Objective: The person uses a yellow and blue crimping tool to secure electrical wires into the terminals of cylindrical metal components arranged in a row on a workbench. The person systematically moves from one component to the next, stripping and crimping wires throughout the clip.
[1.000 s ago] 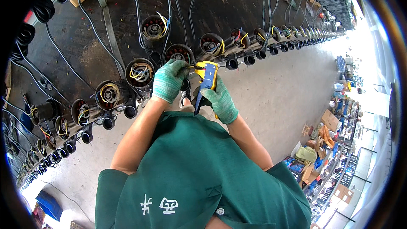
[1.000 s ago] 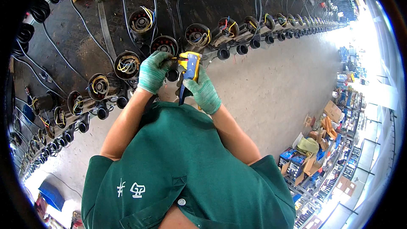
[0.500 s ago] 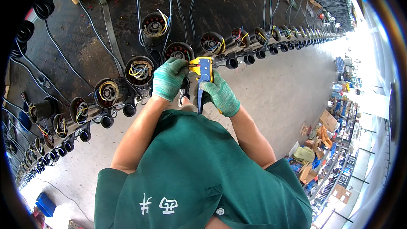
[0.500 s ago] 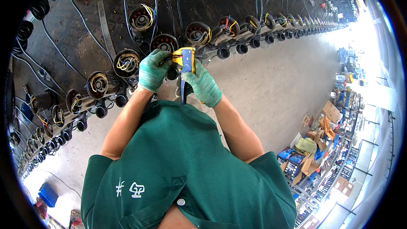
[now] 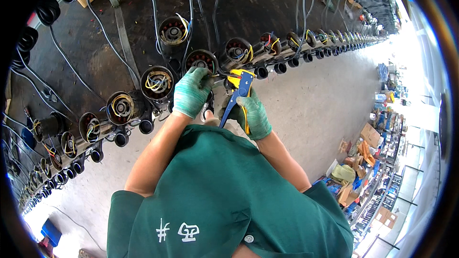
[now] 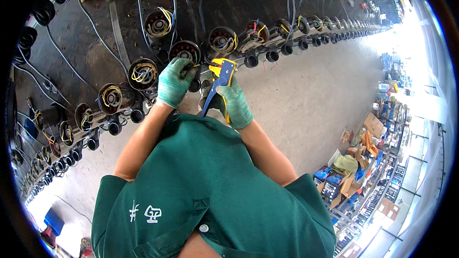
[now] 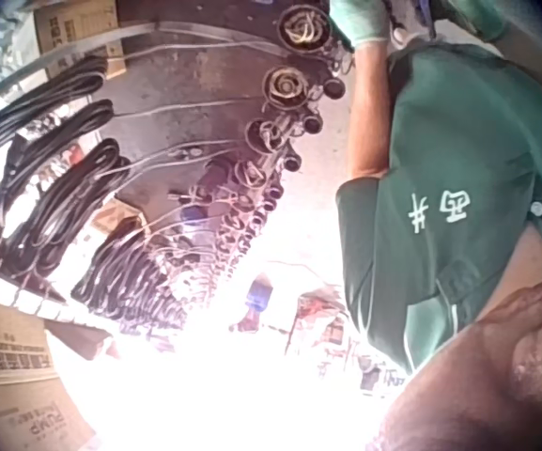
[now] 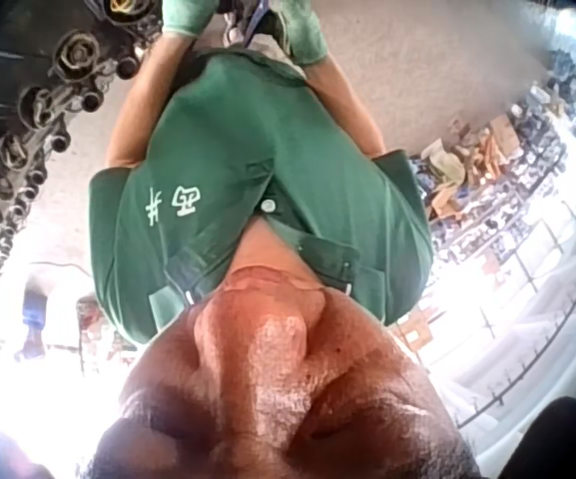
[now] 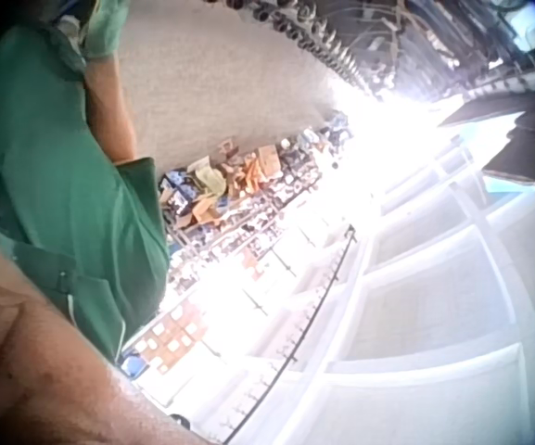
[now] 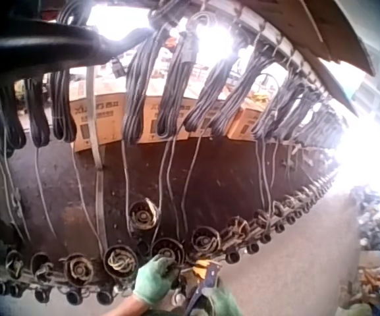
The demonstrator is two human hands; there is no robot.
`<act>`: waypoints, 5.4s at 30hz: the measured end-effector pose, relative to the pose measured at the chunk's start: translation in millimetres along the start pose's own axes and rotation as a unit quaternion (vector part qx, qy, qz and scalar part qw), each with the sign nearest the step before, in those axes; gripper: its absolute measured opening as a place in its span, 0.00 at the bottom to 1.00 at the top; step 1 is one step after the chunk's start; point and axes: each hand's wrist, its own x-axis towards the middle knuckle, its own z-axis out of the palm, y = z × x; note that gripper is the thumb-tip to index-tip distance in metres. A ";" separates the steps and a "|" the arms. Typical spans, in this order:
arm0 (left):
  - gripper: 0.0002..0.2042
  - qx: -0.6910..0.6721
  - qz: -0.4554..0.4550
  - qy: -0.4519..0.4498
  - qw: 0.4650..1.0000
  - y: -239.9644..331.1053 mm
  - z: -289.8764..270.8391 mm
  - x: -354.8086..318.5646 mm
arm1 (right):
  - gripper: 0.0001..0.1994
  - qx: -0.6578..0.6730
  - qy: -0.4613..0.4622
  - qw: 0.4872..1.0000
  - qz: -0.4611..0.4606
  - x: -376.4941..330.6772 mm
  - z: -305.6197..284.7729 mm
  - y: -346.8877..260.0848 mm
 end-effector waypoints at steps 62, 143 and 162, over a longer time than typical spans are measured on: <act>0.18 -0.115 -0.011 0.062 0.991 -10.0 3.8 -5.6 | 0.32 -0.024 -0.042 0.998 0.031 -3.7 -1.5 -26.5; 0.19 0.194 0.079 -0.331 0.920 99.0 91.2 136.8 | 0.26 -0.087 -0.022 0.996 -0.026 58.2 -162.1 -109.4; 0.12 0.220 0.093 -0.128 0.962 89.8 94.9 115.5 | 0.31 -0.057 -0.001 0.997 -0.046 47.3 -144.2 -101.4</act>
